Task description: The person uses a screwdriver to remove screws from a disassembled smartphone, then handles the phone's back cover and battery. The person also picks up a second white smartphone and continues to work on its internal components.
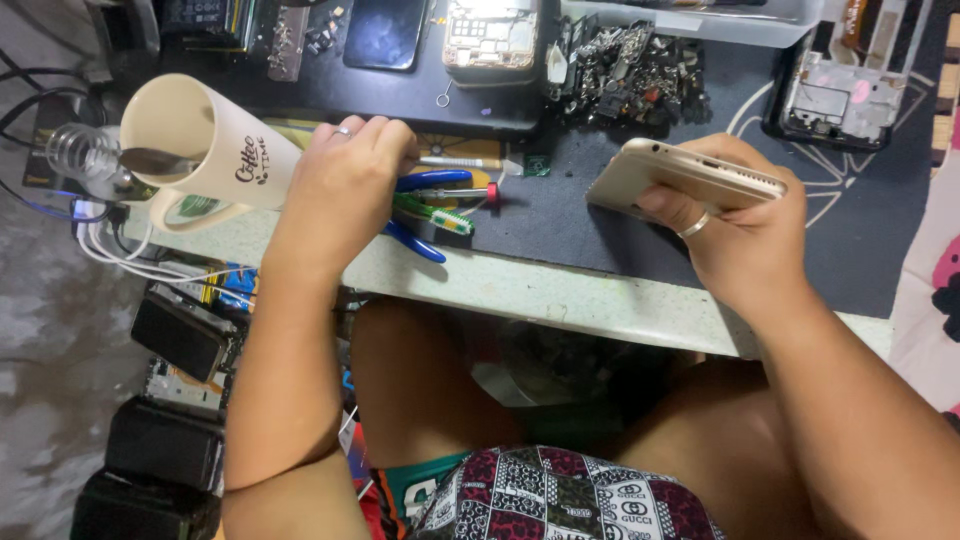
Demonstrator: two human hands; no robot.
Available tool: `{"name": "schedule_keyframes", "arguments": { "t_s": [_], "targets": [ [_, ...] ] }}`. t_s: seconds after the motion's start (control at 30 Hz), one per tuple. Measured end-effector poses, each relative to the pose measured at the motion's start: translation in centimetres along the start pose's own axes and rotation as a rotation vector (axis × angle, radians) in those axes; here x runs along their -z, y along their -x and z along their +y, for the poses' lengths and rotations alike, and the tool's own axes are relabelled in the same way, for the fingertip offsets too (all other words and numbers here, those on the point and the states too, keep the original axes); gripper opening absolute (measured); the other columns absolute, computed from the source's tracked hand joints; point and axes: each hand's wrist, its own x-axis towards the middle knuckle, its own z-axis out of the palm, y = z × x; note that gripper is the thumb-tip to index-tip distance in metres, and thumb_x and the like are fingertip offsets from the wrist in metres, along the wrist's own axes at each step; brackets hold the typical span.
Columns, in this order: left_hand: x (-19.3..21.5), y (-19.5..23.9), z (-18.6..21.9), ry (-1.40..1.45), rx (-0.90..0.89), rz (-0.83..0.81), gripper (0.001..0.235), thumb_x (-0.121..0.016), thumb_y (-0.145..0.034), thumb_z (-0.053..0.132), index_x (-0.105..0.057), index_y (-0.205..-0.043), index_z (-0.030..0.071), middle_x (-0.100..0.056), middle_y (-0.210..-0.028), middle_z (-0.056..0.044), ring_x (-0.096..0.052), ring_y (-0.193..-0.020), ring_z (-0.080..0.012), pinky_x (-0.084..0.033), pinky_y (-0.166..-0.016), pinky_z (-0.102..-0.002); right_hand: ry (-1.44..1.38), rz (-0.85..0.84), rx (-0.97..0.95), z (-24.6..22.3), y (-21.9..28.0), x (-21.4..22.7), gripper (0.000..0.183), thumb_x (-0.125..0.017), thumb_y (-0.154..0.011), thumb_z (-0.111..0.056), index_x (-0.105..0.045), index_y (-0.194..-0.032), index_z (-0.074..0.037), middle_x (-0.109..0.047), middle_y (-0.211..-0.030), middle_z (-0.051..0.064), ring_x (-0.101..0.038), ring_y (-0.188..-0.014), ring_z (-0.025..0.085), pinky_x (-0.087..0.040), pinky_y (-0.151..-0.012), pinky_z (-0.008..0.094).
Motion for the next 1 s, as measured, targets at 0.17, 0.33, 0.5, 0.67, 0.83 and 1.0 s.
{"name": "schedule_keyframes", "arguments": {
  "t_s": [0.17, 0.33, 0.5, 0.67, 0.83, 1.0],
  "targets": [
    [2.9, -0.2, 1.6, 0.16, -0.049, 0.124, 0.014, -0.072, -0.094, -0.001, -0.065, -0.104, 0.006, -0.064, -0.1, -0.008, -0.063, -0.096, -0.0294, -0.05, -0.084, -0.042, 0.004, 0.014, 0.0, 0.6, -0.1, 0.5, 0.025, -0.08, -0.098, -0.011, -0.067, -0.118, -0.002, -0.072, -0.104, 0.002, -0.066, -0.096, 0.007, -0.057, -0.086, 0.022],
    [4.4, 0.0, 3.3, 0.364, -0.023, 0.234, 0.02, -0.071, -0.1, -0.01, -0.067, -0.113, 0.005, -0.064, -0.106, -0.01, -0.066, -0.096, -0.0278, -0.054, -0.079, -0.037, 0.053, 0.019, -0.011, 0.4, -0.5, 0.4, 0.029, -0.082, -0.096, -0.012, -0.068, -0.118, 0.0, -0.074, -0.11, 0.004, -0.067, -0.1, 0.008, -0.056, -0.089, 0.023],
    [4.1, -0.8, 4.2, 0.471, -0.024, 0.248, 0.027, -0.069, -0.103, -0.01, -0.069, -0.125, 0.006, -0.061, -0.107, -0.012, -0.065, -0.091, -0.0261, -0.054, -0.073, -0.035, 0.115, 0.007, 0.017, 0.7, -1.0, 0.0, 0.036, -0.084, -0.092, -0.009, -0.069, -0.124, 0.001, -0.074, -0.113, 0.005, -0.068, -0.103, 0.01, -0.056, -0.091, 0.025],
    [3.0, -1.0, 4.4, 0.535, -0.034, 0.258, 0.023, -0.068, -0.106, -0.007, -0.068, -0.125, 0.006, -0.062, -0.108, -0.011, -0.066, -0.09, -0.025, -0.055, -0.076, -0.035, 0.092, 0.054, -0.038, 1.2, -1.4, 0.2, 0.031, -0.081, -0.095, -0.01, -0.069, -0.121, -0.001, -0.075, -0.112, 0.004, -0.07, -0.098, 0.011, -0.058, -0.085, 0.025],
    [2.3, -0.4, 3.4, 0.516, -0.008, 0.266, 0.025, -0.066, -0.103, -0.01, -0.068, -0.123, 0.005, -0.062, -0.106, -0.012, -0.068, -0.092, -0.0262, -0.055, -0.079, -0.035, 0.037, 0.1, -0.079, 1.8, -1.6, 0.8, 0.024, -0.08, -0.099, -0.011, -0.071, -0.118, 0.0, -0.075, -0.111, 0.005, -0.071, -0.097, 0.013, -0.058, -0.087, 0.026],
    [0.6, 1.0, 0.7, 0.432, 0.116, 0.24, 0.024, -0.064, -0.099, -0.013, -0.069, -0.115, 0.004, -0.062, -0.103, -0.011, -0.067, -0.095, -0.0274, -0.056, -0.082, -0.039, -0.002, 0.176, -0.073, 2.6, -1.6, 1.1, 0.024, -0.079, -0.104, -0.016, -0.069, -0.121, -0.002, -0.074, -0.115, 0.004, -0.07, -0.103, 0.011, -0.056, -0.095, 0.026]
  ]
}}
